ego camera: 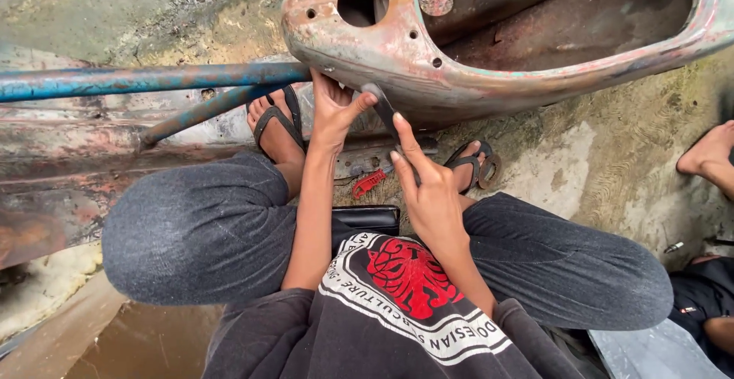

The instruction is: The person sits on the ground and uses a metal file to scrape the surface of a large, curved metal object. They then switch to a wire brush to scrub the same area, removing rust and debris from the metal surface.

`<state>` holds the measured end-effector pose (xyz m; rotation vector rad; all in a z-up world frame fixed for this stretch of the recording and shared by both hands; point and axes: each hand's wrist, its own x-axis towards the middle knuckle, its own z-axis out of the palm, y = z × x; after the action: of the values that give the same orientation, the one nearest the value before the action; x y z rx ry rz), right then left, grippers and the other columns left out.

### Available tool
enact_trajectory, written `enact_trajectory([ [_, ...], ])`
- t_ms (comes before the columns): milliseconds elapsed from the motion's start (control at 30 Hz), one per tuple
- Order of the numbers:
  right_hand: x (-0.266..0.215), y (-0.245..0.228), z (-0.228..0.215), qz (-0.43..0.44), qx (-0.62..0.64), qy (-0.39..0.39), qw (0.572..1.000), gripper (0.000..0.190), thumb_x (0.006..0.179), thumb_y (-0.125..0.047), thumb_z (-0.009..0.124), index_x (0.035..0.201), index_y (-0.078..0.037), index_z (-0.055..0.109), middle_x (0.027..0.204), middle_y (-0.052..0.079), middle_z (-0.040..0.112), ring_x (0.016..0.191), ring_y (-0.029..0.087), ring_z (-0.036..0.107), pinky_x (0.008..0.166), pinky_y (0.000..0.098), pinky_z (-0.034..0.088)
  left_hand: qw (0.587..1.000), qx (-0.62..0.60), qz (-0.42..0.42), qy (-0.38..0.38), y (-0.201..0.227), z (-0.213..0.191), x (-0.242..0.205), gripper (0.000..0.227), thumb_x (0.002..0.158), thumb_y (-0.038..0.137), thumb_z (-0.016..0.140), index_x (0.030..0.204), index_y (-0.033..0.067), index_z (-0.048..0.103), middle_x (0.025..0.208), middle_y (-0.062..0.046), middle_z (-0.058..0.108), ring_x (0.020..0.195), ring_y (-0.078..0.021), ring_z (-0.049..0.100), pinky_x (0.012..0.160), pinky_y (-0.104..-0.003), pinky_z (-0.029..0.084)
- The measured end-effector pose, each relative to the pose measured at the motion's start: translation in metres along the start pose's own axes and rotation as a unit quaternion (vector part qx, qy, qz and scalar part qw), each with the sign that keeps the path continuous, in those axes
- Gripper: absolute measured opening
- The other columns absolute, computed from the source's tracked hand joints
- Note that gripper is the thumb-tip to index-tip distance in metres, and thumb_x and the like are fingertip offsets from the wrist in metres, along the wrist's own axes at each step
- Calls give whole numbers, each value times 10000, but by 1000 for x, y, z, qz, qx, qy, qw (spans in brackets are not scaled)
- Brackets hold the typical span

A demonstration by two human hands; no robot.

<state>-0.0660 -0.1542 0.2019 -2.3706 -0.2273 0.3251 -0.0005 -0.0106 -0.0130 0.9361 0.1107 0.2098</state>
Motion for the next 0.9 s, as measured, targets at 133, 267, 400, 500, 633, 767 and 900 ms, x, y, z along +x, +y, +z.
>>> enact_trajectory([
  [133, 6, -8, 3, -20, 6, 11, 1000, 489, 1109, -212, 502, 1588, -291, 443, 1227, 234, 734, 1035, 410, 736, 786, 488, 613, 1000, -21, -4, -12, -11, -15, -2, 1104, 949, 20, 890, 1683, 286, 109, 1662, -54, 334, 1426, -151, 439, 1194, -406, 466],
  [267, 4, -5, 0, -36, -23, 11, 999, 500, 1117, -231, 505, 1596, -346, 422, 826, 218, 766, 689, 355, 745, 596, 450, 534, 999, -28, 6, -23, 0, -16, -2, 1022, 1011, 31, 838, 1681, 273, 105, 1644, -60, 334, 1394, -128, 412, 1181, -388, 489],
  [400, -4, 12, -4, -19, -34, 17, 999, 493, 1106, -229, 524, 1583, -339, 461, 744, 207, 742, 586, 316, 706, 534, 408, 510, 999, 38, 8, -30, -6, -15, 1, 1306, 863, 8, 1000, 1704, 304, 46, 1715, -58, 236, 1511, -155, 292, 1227, -436, 400],
  [500, 0, 3, -7, -24, -48, 13, 998, 486, 1100, -230, 534, 1571, -332, 479, 746, 185, 747, 595, 338, 708, 546, 440, 520, 999, 27, 3, -17, -20, -22, -1, 1274, 851, -13, 988, 1689, 302, 81, 1691, -22, 265, 1480, -122, 344, 1208, -398, 429],
  [633, 5, 0, -2, -31, -33, 17, 999, 482, 1127, -232, 504, 1593, -339, 442, 609, 131, 680, 440, 202, 570, 466, 323, 437, 999, -32, -10, -15, -21, -27, 1, 1126, 944, -23, 900, 1675, 269, 95, 1670, -56, 283, 1460, -154, 388, 1203, -376, 493],
  [767, -2, 6, -9, -28, -29, 2, 999, 500, 1112, -235, 515, 1594, -341, 434, 956, 231, 780, 776, 383, 764, 641, 457, 571, 1000, 22, -7, -21, -12, -19, -4, 1279, 877, -7, 979, 1694, 285, 39, 1704, -44, 243, 1500, -127, 285, 1247, -413, 398],
  [900, -7, 13, -6, -27, -90, 1, 996, 482, 1130, -229, 497, 1596, -255, 376, 779, 60, 712, 715, 302, 650, 1272, 629, -74, 995, 91, -28, 9, 40, 16, -2, 1185, 781, 208, 1004, 1605, 159, 154, 1627, -143, 368, 1520, -258, 408, 1285, -393, 380],
])
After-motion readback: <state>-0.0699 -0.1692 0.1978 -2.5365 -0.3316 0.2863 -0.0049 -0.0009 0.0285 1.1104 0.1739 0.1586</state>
